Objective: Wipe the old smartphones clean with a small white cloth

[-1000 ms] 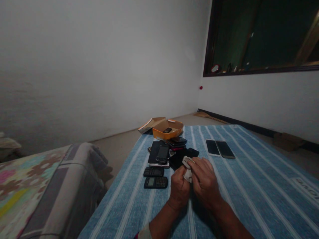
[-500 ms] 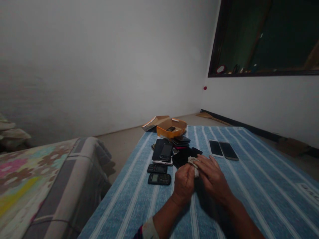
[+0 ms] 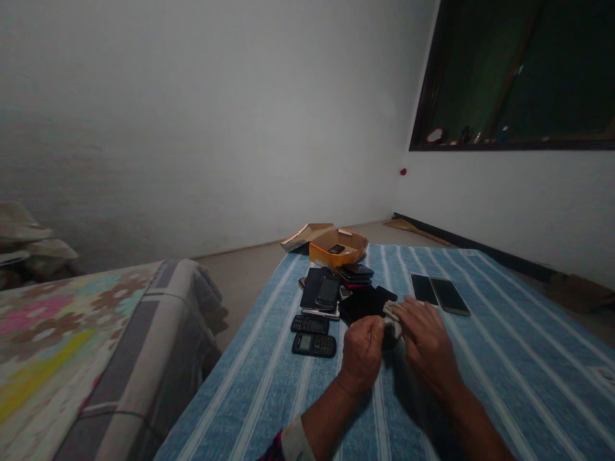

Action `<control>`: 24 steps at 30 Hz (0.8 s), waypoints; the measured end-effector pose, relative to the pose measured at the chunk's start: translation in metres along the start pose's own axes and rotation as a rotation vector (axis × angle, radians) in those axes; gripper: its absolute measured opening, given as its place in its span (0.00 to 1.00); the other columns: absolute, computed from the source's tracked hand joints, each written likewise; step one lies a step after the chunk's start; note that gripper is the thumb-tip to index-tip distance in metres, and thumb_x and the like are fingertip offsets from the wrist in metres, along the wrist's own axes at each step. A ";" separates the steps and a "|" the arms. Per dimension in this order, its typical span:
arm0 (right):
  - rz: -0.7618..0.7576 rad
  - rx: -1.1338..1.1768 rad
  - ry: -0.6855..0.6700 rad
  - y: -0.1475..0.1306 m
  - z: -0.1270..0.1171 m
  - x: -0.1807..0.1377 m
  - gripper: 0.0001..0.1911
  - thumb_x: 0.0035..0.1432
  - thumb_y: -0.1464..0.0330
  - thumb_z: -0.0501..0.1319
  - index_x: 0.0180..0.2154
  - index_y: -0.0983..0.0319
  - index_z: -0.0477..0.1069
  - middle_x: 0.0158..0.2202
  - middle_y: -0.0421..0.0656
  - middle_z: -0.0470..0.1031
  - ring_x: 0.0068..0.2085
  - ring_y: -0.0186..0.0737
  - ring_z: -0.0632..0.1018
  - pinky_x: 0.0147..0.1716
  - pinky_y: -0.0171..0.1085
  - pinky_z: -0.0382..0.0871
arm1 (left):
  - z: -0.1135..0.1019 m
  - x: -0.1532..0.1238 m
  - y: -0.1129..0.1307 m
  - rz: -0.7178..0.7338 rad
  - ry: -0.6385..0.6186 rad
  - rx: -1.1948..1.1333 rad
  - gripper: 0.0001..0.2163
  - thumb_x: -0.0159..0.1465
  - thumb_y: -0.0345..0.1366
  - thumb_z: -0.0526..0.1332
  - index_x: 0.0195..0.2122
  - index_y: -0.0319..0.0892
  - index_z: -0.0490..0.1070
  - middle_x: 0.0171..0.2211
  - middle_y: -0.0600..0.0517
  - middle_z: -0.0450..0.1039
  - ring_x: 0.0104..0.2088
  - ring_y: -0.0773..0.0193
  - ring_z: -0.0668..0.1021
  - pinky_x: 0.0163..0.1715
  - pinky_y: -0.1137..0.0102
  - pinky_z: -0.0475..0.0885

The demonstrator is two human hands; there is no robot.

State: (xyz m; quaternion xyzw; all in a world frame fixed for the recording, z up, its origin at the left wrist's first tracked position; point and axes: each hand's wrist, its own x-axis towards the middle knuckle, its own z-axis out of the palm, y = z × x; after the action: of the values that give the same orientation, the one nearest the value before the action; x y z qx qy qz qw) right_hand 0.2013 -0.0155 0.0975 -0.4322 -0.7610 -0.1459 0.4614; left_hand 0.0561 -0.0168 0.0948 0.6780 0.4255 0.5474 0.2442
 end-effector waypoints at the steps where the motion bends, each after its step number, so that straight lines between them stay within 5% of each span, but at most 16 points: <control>1: -0.017 -0.005 0.017 -0.005 0.003 0.000 0.19 0.64 0.77 0.49 0.50 0.60 0.72 0.48 0.48 0.79 0.56 0.52 0.75 0.59 0.56 0.59 | 0.000 0.000 -0.001 0.007 0.004 0.007 0.16 0.71 0.38 0.49 0.33 0.41 0.74 0.30 0.49 0.76 0.34 0.60 0.77 0.36 0.68 0.69; 6: -0.041 -0.006 0.052 -0.021 0.011 0.000 0.20 0.63 0.79 0.47 0.50 0.61 0.71 0.45 0.49 0.79 0.53 0.50 0.76 0.59 0.57 0.59 | 0.002 0.000 -0.003 0.016 0.024 0.027 0.16 0.71 0.38 0.49 0.27 0.43 0.67 0.25 0.52 0.71 0.29 0.63 0.73 0.33 0.69 0.66; 15: -0.029 0.130 -0.122 -0.011 -0.007 0.003 0.18 0.67 0.71 0.52 0.56 0.58 0.69 0.51 0.48 0.77 0.55 0.49 0.74 0.60 0.57 0.56 | 0.002 -0.001 0.000 0.007 0.011 0.006 0.16 0.71 0.40 0.49 0.27 0.43 0.67 0.25 0.53 0.69 0.28 0.64 0.72 0.32 0.70 0.66; 24: 0.077 0.248 -0.042 -0.011 -0.006 0.006 0.16 0.66 0.71 0.53 0.50 0.56 0.75 0.46 0.47 0.79 0.49 0.48 0.78 0.53 0.53 0.68 | 0.002 -0.003 0.003 -0.003 -0.004 -0.002 0.17 0.71 0.41 0.49 0.27 0.43 0.69 0.25 0.52 0.70 0.29 0.63 0.73 0.32 0.69 0.67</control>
State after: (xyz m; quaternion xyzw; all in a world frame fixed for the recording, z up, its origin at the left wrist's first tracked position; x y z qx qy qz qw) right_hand 0.1945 -0.0229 0.1072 -0.4038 -0.7655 -0.0238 0.5004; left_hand 0.0592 -0.0206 0.0948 0.6781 0.4253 0.5464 0.2464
